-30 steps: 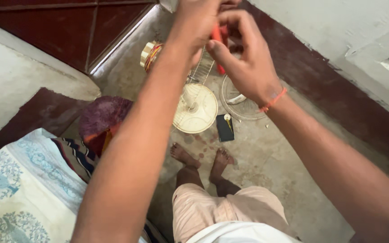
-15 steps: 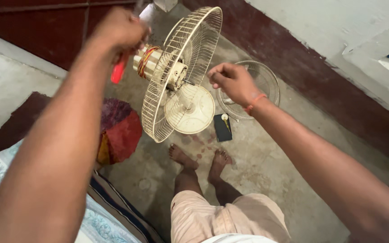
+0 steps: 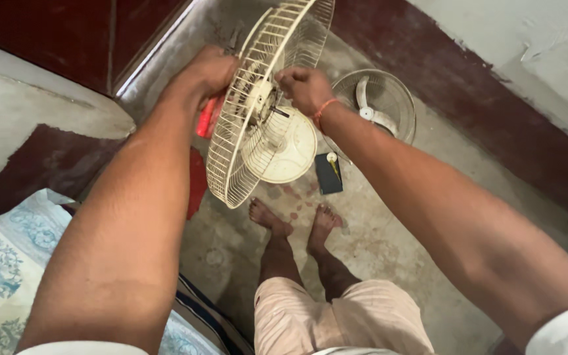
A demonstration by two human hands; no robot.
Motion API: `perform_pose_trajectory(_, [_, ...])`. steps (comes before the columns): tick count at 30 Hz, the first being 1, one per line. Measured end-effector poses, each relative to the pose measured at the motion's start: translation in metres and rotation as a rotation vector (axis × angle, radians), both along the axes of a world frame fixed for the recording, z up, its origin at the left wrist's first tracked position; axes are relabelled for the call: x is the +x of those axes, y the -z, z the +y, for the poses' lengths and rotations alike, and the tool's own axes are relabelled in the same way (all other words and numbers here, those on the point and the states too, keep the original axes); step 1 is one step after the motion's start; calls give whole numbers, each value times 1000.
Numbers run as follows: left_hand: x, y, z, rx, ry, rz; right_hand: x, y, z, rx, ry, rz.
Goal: The person services a pedestal fan on the floor. They use a screwdriver to loosen the rear guard cap, remove the front grille and fan blades, then use pliers on the fan motor hub, working on the disassembled parts.
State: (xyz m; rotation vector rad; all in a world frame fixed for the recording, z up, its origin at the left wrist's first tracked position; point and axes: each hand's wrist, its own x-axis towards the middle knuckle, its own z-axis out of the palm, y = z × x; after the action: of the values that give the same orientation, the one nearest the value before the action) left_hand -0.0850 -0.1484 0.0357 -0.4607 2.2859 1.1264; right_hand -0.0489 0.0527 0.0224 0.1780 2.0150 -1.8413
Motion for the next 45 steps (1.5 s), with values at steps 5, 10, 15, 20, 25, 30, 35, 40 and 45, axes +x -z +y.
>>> perform_pose_trajectory(5, [-8, 19, -1, 89, 117, 93, -14, 6, -11, -126, 1, 44])
perform_pose_trajectory(10, [-9, 40, -10, 21, 140, 180, -20, 13, -15, -67, -1, -51])
perform_pose_trajectory(15, [-8, 44, -9, 115, 173, 216, -20, 14, -17, -78, -18, 49])
perform_pose_trajectory(20, [-7, 43, -7, 69, 141, 206, -19, 15, -22, -5, -46, 133])
perform_pose_trajectory(25, [-8, 44, -4, 211, 82, 175, -6, 10, -22, 16, 3, 183])
perform_pose_trajectory(30, [-4, 42, -2, 197, 86, 166, 8, 11, -11, 247, -9, 418])
perform_pose_trajectory(35, [-4, 44, -2, 144, 63, 159, 4, 18, -11, 125, -12, 461])
perform_pose_trajectory(40, [-8, 43, -4, 56, 166, 195, -4, 15, -8, -14, -32, 314])
perform_pose_trajectory(45, [-5, 41, -2, 92, 119, 153, -5, 10, -5, 211, 3, 419])
